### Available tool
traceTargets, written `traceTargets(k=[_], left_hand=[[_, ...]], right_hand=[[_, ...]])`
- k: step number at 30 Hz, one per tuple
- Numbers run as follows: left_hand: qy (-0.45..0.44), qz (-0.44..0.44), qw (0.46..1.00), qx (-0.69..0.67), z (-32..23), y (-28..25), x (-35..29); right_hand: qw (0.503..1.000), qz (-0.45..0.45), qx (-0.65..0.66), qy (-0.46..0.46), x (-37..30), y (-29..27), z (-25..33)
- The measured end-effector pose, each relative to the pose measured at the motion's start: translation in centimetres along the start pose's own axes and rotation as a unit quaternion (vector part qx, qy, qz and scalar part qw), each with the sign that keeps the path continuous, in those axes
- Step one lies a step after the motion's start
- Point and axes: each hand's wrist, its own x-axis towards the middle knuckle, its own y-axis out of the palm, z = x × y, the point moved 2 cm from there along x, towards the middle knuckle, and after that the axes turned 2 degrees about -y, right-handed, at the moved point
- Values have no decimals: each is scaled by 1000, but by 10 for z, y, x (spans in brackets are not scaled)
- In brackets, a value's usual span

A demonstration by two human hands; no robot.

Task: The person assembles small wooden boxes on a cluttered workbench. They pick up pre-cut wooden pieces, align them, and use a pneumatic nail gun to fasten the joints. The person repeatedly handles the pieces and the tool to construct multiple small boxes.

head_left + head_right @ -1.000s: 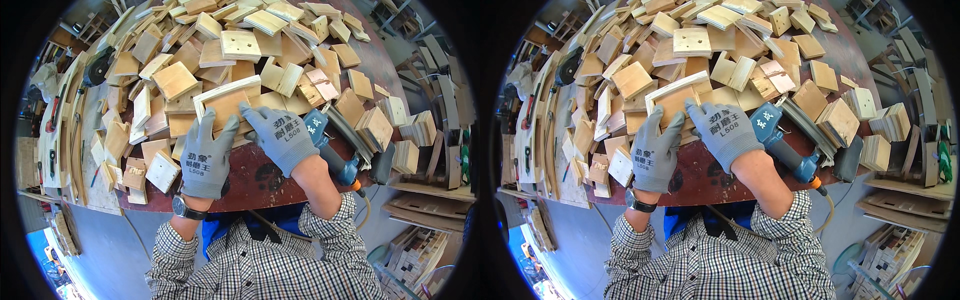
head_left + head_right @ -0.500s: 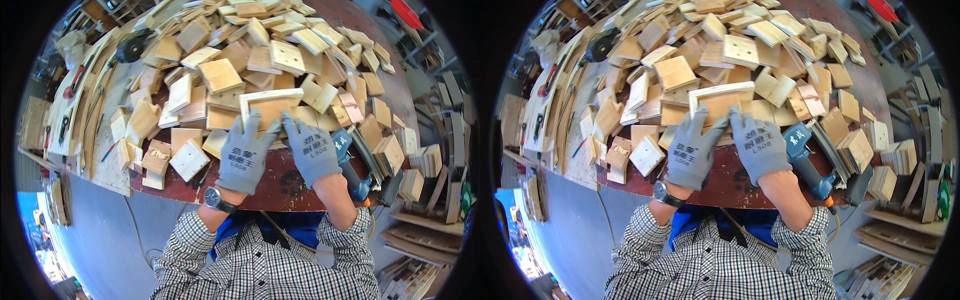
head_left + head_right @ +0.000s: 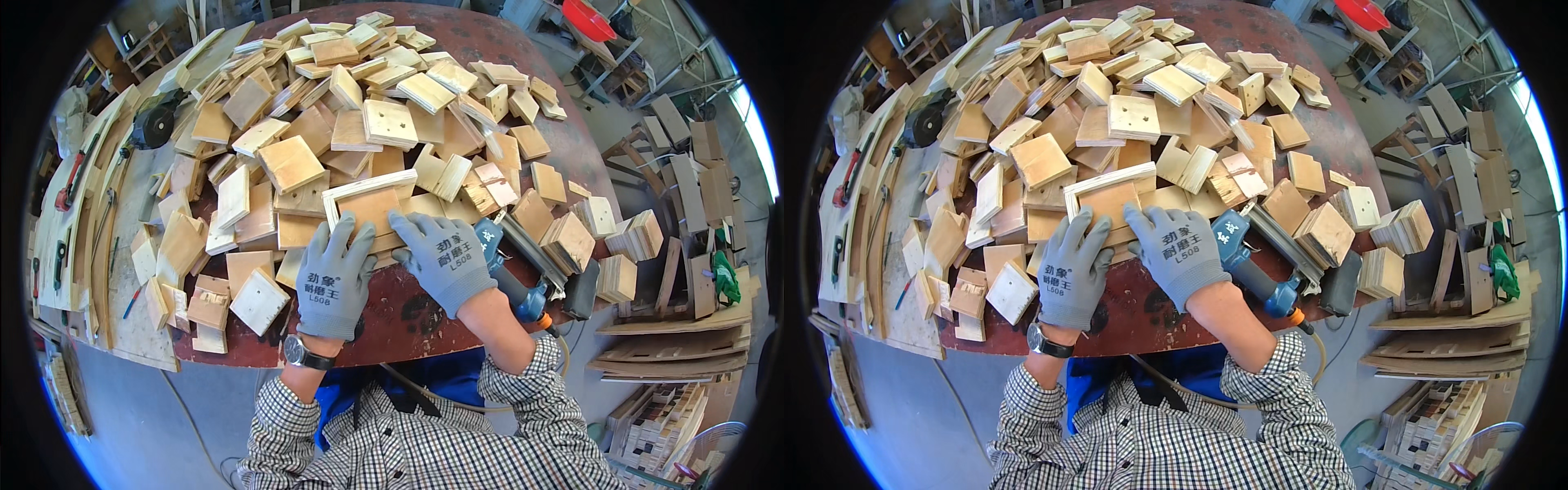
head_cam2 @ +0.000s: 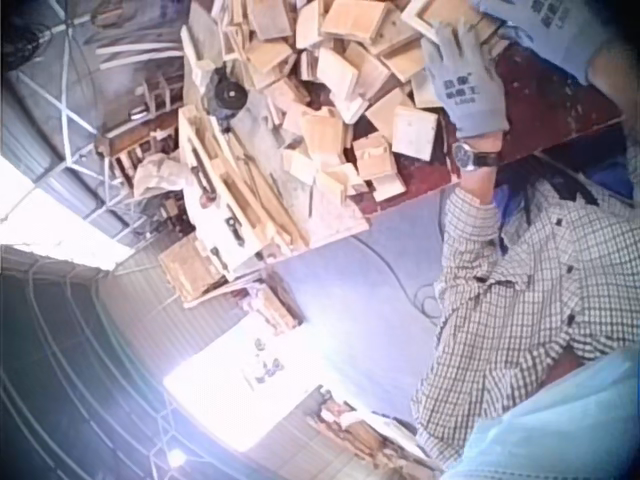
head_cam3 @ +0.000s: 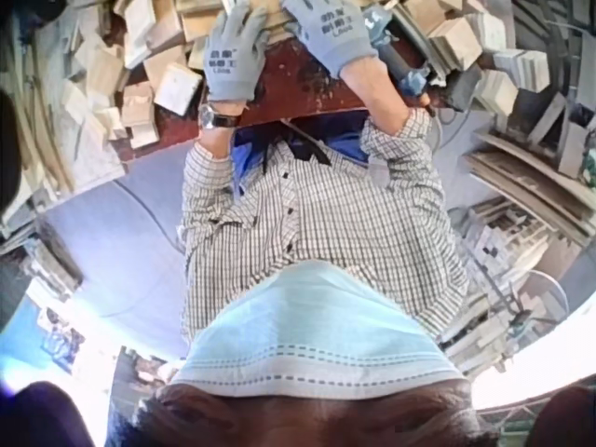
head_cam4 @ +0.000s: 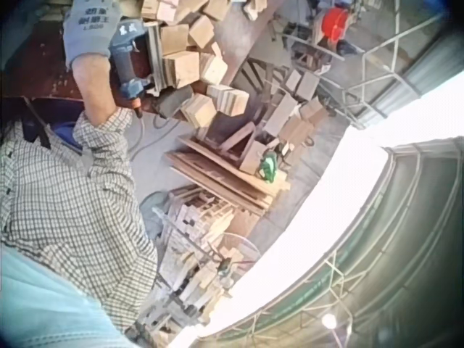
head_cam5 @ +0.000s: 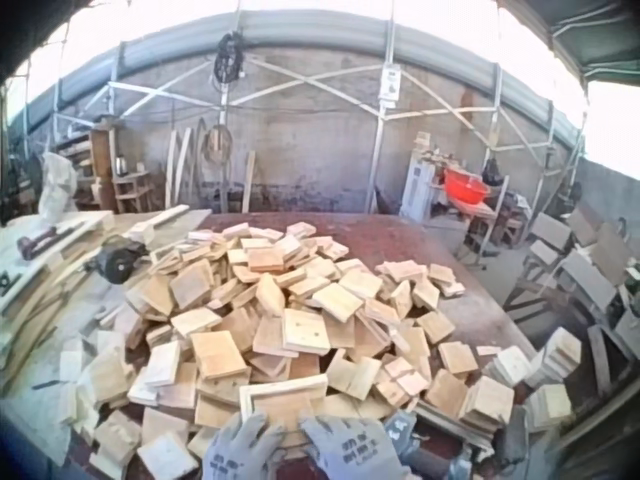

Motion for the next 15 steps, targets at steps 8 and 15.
traceTargets(k=[8, 15], left_hand=[[-3, -1, 1000, 24, -1, 2, -4], [24, -3, 999, 27, 2, 5, -2]], right_hand=[[999, 23, -29, 19, -1, 9, 3], [997, 63, -16, 31, -2, -6, 11]])
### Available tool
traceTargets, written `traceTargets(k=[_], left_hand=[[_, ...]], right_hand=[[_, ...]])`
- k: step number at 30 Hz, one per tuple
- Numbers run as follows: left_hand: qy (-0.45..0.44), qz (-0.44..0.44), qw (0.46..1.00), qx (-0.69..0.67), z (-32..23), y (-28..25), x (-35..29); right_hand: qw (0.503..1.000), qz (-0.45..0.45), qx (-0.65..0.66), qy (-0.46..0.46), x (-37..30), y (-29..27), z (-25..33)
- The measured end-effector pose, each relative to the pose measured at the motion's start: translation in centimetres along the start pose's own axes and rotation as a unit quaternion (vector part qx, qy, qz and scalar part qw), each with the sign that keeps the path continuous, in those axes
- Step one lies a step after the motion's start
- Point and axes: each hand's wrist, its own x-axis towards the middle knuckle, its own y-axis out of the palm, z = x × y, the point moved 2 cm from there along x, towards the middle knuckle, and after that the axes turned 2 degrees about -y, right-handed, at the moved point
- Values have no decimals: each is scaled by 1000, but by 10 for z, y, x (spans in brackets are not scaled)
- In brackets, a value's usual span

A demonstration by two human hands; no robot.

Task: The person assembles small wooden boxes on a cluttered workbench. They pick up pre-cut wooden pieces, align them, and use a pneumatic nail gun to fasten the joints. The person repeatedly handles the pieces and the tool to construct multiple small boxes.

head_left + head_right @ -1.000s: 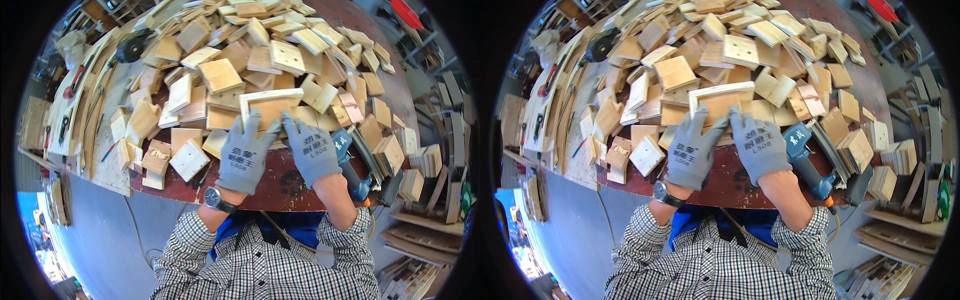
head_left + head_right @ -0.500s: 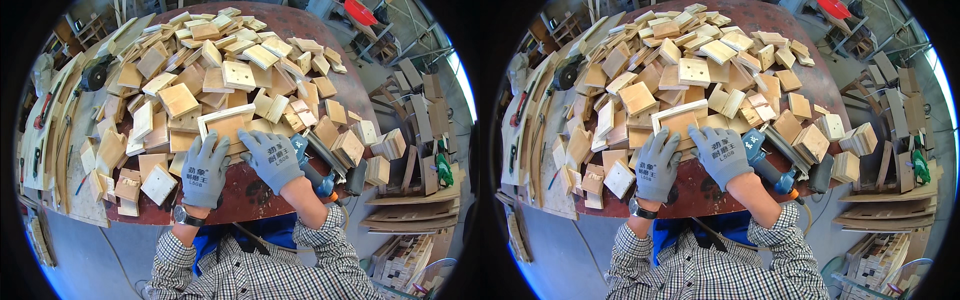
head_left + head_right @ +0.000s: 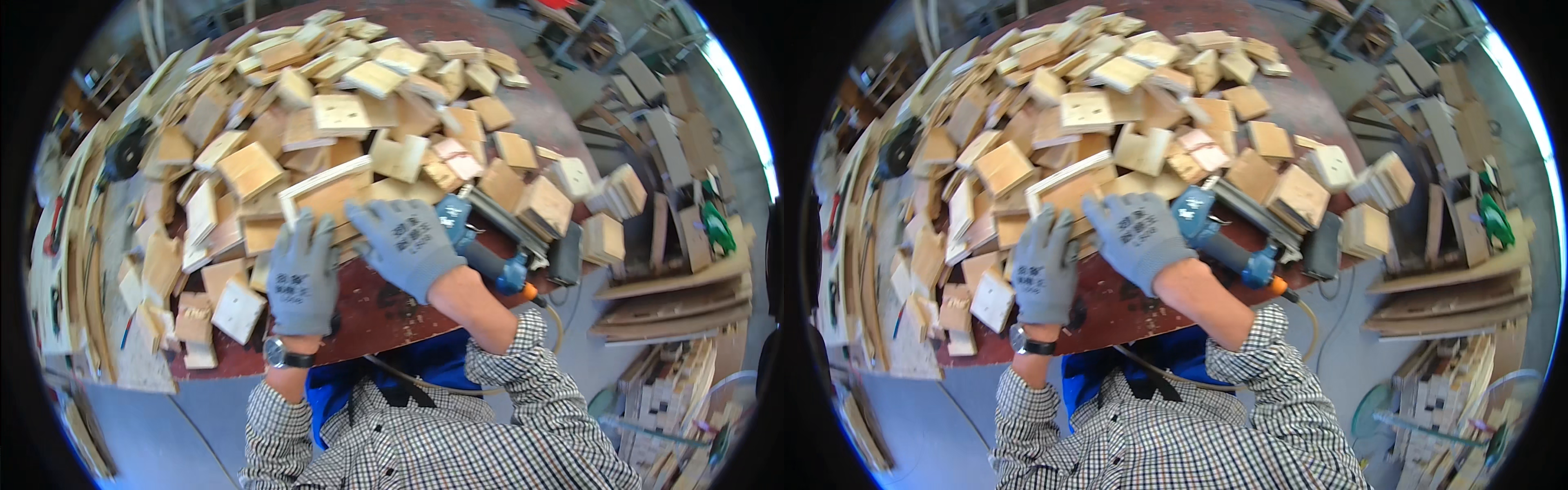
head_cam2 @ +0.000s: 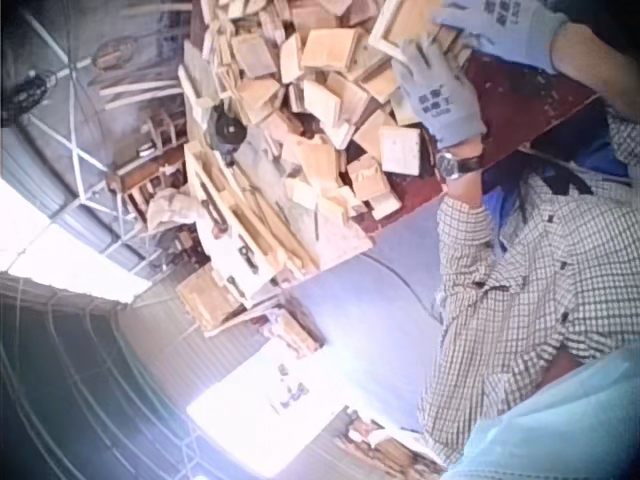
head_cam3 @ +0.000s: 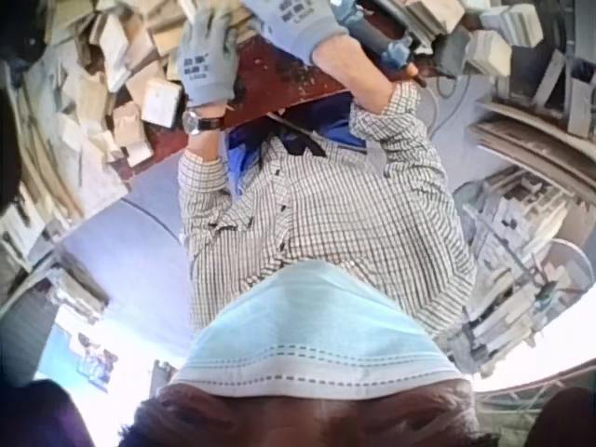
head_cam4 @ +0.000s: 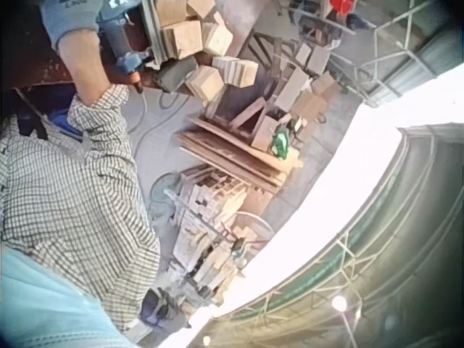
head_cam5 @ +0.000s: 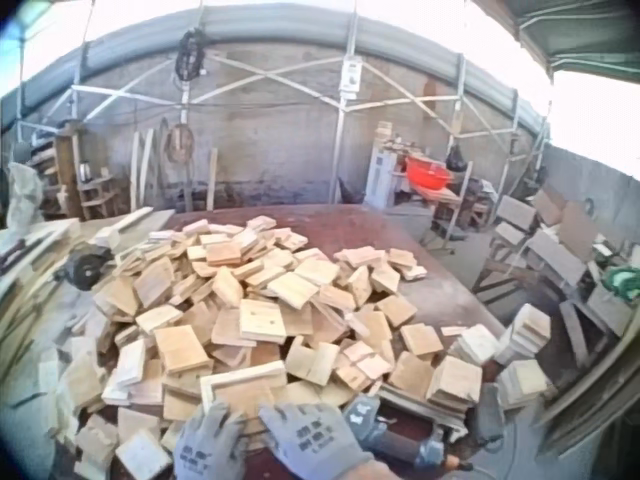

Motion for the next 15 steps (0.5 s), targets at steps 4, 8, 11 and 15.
traceTargets(k=[4, 8, 11, 15], left_hand=[[-7, 7, 1000, 0, 5, 3, -3], [-3, 15, 1000, -2, 1, 7, -1], [-6, 20, 1000, 7, -2, 5, -2], [-6, 28, 1000, -8, -2, 4, 0]], right_hand=[[995, -95, 31, 2, -13, -27, -20], [988, -94, 46, 117, -45, -63, -69], [975, -36, -17, 217, -64, -76, -114], [949, -27, -81, 304, -73, -106, -188]])
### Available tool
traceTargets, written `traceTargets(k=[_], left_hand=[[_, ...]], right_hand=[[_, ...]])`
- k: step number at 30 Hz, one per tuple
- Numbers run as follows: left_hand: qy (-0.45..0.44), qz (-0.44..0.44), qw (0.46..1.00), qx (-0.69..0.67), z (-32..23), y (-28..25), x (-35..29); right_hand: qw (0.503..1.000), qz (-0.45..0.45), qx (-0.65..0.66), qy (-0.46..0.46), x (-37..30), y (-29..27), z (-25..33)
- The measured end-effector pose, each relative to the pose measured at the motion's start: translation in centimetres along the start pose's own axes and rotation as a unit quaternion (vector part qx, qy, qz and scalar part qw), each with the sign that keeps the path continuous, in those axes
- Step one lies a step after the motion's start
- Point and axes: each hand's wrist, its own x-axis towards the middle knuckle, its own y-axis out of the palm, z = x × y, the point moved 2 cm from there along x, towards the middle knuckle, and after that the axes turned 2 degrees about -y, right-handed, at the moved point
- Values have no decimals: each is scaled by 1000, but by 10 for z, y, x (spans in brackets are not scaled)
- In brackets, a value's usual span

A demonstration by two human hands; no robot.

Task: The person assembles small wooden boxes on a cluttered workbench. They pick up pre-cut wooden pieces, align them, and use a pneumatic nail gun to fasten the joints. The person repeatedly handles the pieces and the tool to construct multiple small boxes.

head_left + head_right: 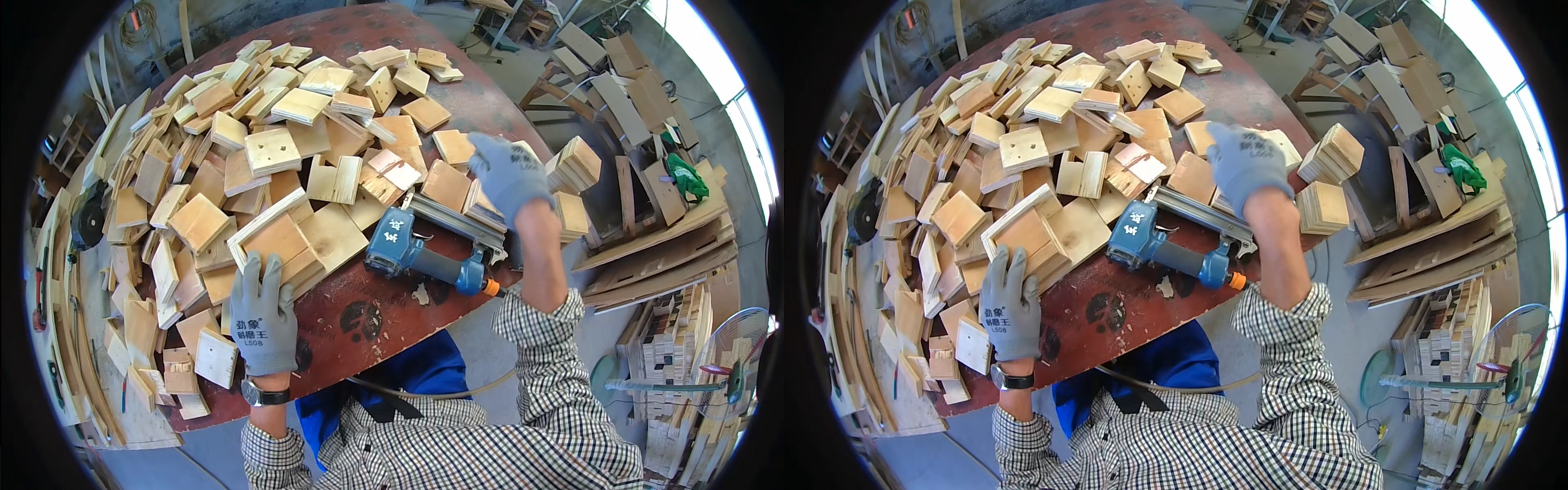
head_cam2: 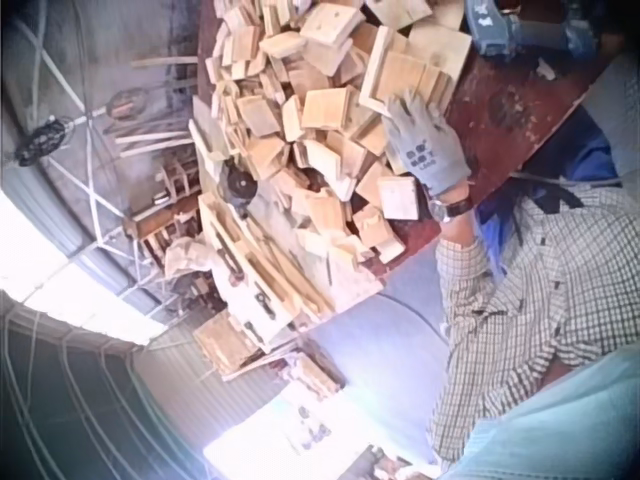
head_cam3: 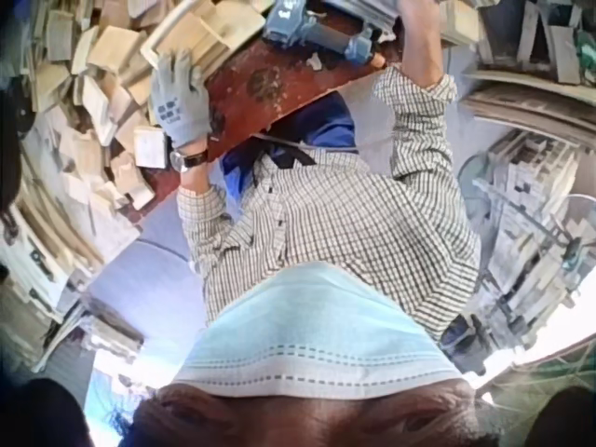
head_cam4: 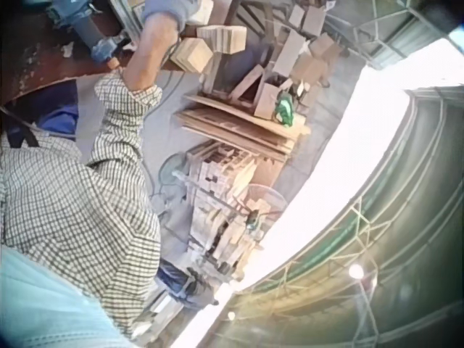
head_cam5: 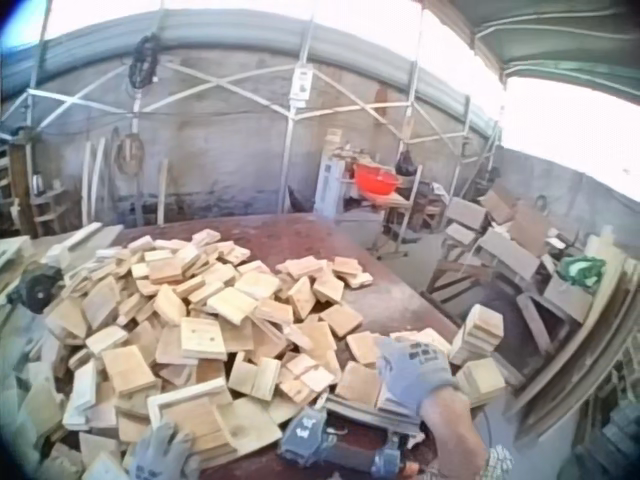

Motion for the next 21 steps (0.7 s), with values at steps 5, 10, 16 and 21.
traceTargets(k=[5, 10, 16, 21], left_hand=[[-5, -11, 1000, 0, 5, -6, -4], [7, -28, 1000, 2, 3, -2, -2], [-4, -12, 1000, 7, 1, -5, 0], [-9, -16, 1000, 4, 2, -9, 1]], right_hand=[[989, 139, 4, -47, -12, -21, 29], [969, 169, 85, -156, -75, -1, 78], [967, 69, 173, -176, -81, 19, 91], [965, -4, 164, -205, -74, 8, 112]])
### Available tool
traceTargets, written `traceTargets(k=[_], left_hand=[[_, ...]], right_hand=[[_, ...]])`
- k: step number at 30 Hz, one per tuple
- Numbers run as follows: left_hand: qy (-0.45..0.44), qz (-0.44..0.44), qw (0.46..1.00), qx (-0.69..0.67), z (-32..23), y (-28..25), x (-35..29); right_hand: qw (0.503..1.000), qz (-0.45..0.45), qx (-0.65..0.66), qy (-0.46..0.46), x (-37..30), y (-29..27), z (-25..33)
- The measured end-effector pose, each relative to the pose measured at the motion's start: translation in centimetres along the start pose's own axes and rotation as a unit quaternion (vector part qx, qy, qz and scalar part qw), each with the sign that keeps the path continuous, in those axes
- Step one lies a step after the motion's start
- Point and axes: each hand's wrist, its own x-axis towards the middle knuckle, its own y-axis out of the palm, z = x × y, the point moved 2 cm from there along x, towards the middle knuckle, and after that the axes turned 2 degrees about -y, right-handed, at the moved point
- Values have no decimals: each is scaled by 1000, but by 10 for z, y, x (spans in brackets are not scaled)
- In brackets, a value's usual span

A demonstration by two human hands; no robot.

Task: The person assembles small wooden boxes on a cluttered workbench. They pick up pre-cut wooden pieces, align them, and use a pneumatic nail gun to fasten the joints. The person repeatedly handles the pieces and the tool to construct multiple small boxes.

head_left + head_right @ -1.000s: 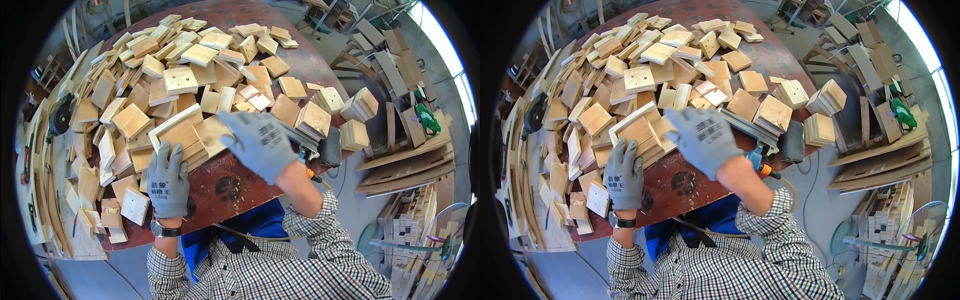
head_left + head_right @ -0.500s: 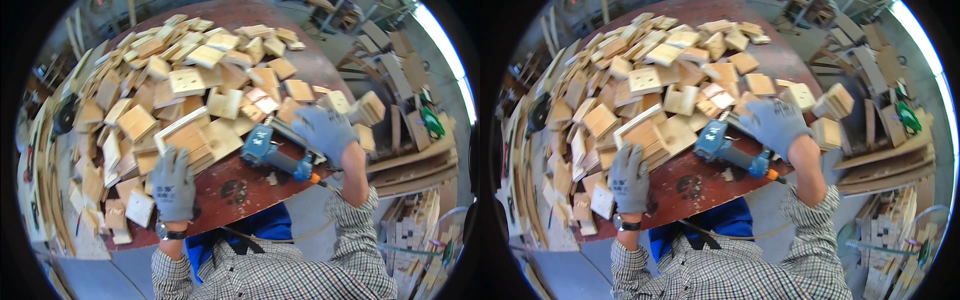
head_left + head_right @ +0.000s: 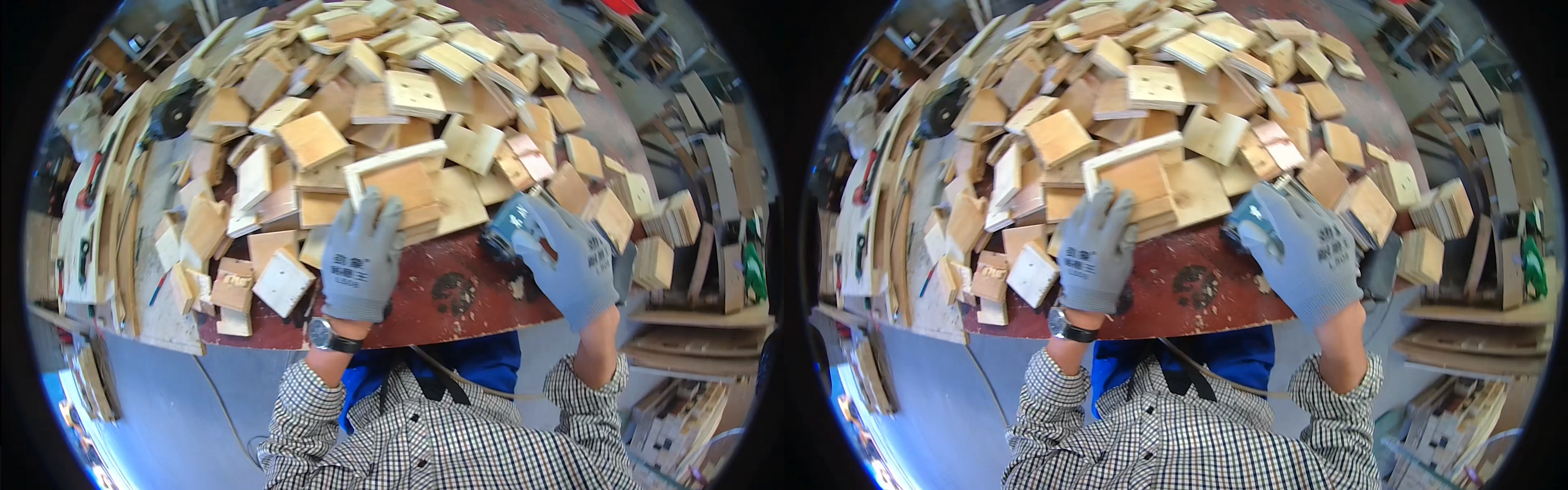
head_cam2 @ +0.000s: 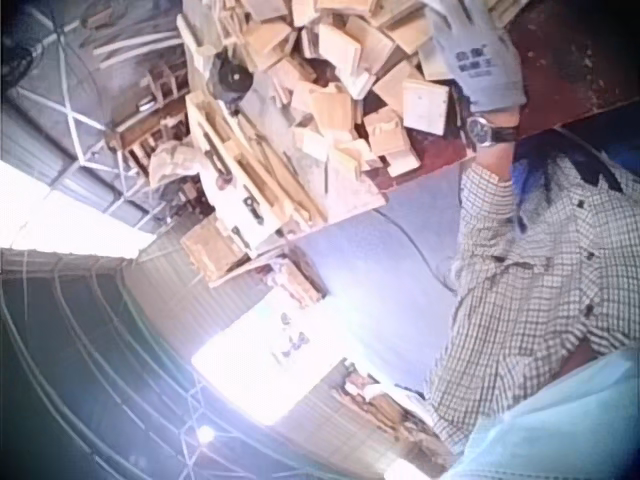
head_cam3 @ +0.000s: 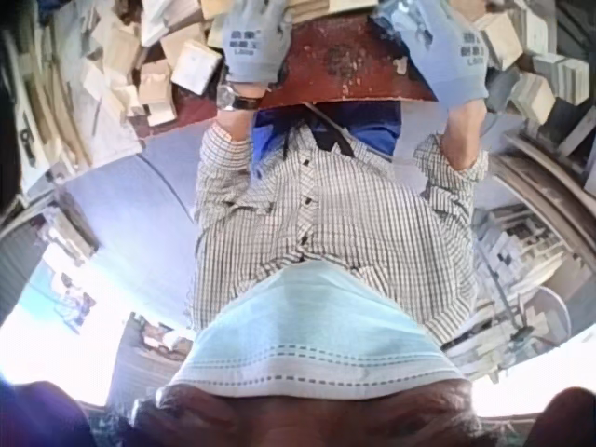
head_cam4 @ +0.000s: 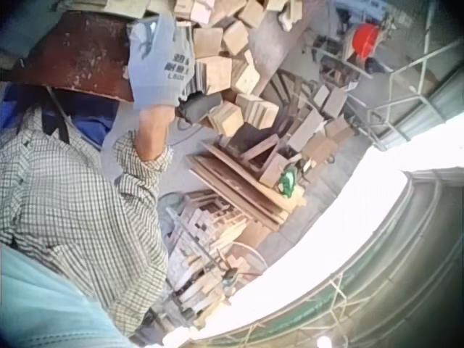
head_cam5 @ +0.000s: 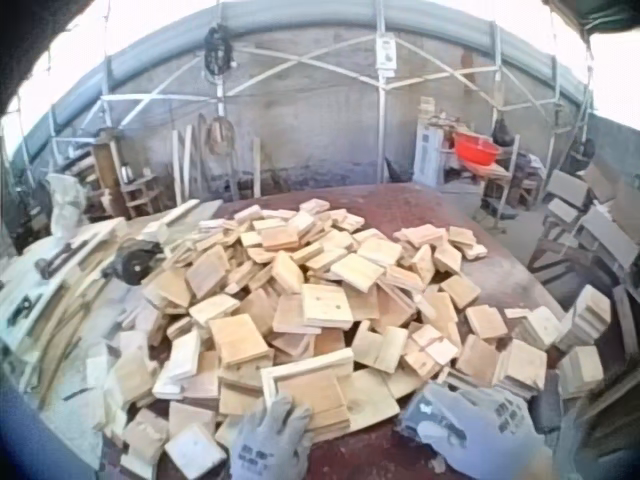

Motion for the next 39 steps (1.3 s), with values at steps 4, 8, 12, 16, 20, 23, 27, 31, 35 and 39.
traceTargets(k=[4, 8, 12, 16, 20, 23, 27, 31, 35, 39], left_hand=[[-13, -9, 999, -30, -4, -5, -2], [-30, -65, 994, -80, 6, -28, -18], [-105, -127, 986, 10, 81, -50, -21], [-136, -48, 988, 52, 173, -42, 10], [-176, 34, 983, -36, 215, -13, 33], [-241, -31, 966, -83, 235, -14, 31], [-287, -149, 944, -64, 237, -41, 9], [-338, -243, 792, -446, 212, -66, -21], [-145, -165, 969, -112, 199, -83, -76], [-354, -123, 880, -294, 160, -76, -92]], right_hand=[[998, 3, 59, 5, 2, 10, 3], [997, 0, 77, 9, 7, 10, 12], [998, -6, 68, -3, 7, -2, 17], [996, 14, 86, -1, 12, 3, 22], [999, -14, 35, -36, 23, 5, 27], [1000, -5, 9, -8, 36, 5, 13], [996, 41, -66, 44, 64, 13, -24], [980, 109, -124, 116, 97, 18, -52], [983, 42, -114, 141, 144, 18, -67], [981, 18, -124, 151, 197, 52, -108]])
